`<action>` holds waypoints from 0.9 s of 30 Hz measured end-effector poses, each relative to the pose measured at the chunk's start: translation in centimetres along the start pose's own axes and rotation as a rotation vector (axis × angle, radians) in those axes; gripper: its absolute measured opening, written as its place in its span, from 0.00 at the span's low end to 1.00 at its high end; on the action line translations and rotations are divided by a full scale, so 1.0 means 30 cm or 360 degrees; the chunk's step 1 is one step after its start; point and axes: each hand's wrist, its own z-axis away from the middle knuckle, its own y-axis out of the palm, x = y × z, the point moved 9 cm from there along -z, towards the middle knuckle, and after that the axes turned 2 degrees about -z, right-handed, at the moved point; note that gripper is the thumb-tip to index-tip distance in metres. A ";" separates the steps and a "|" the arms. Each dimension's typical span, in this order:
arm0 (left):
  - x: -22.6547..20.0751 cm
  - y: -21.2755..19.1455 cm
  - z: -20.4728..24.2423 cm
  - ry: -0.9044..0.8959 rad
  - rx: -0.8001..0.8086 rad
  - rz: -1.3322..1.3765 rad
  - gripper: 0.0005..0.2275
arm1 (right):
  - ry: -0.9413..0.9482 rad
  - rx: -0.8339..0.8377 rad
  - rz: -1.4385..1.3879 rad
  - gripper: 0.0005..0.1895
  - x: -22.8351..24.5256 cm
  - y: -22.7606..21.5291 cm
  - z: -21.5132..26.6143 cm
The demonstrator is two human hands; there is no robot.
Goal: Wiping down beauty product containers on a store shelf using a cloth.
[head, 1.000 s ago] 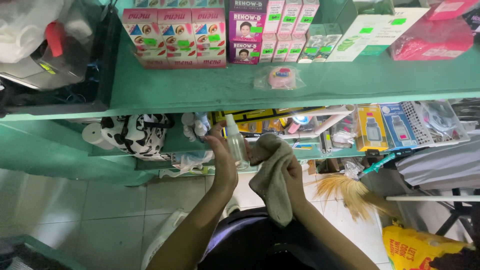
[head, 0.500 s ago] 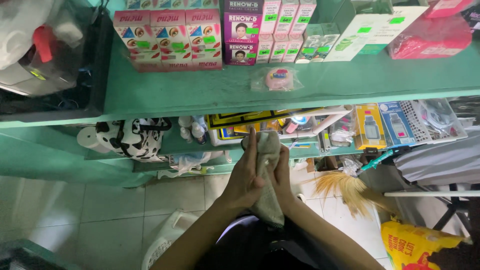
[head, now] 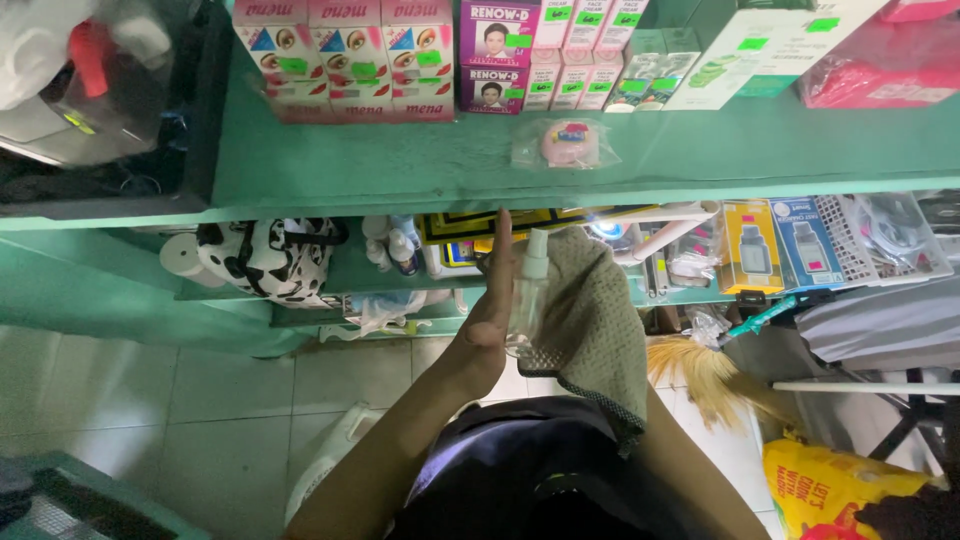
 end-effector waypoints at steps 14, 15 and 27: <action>0.241 0.057 0.037 -0.0494 -0.0197 0.1752 0.23 | 0.0263 -0.0016 -0.0243 0.28 -0.034 0.016 0.006; 0.234 0.057 0.037 -0.0496 -0.0194 0.1751 0.23 | 0.0260 -0.0016 -0.0245 0.28 -0.024 0.025 0.015; 0.293 0.126 0.099 -0.0839 -0.0008 0.1825 0.19 | 0.0048 -0.0119 0.0001 0.34 0.055 0.097 0.055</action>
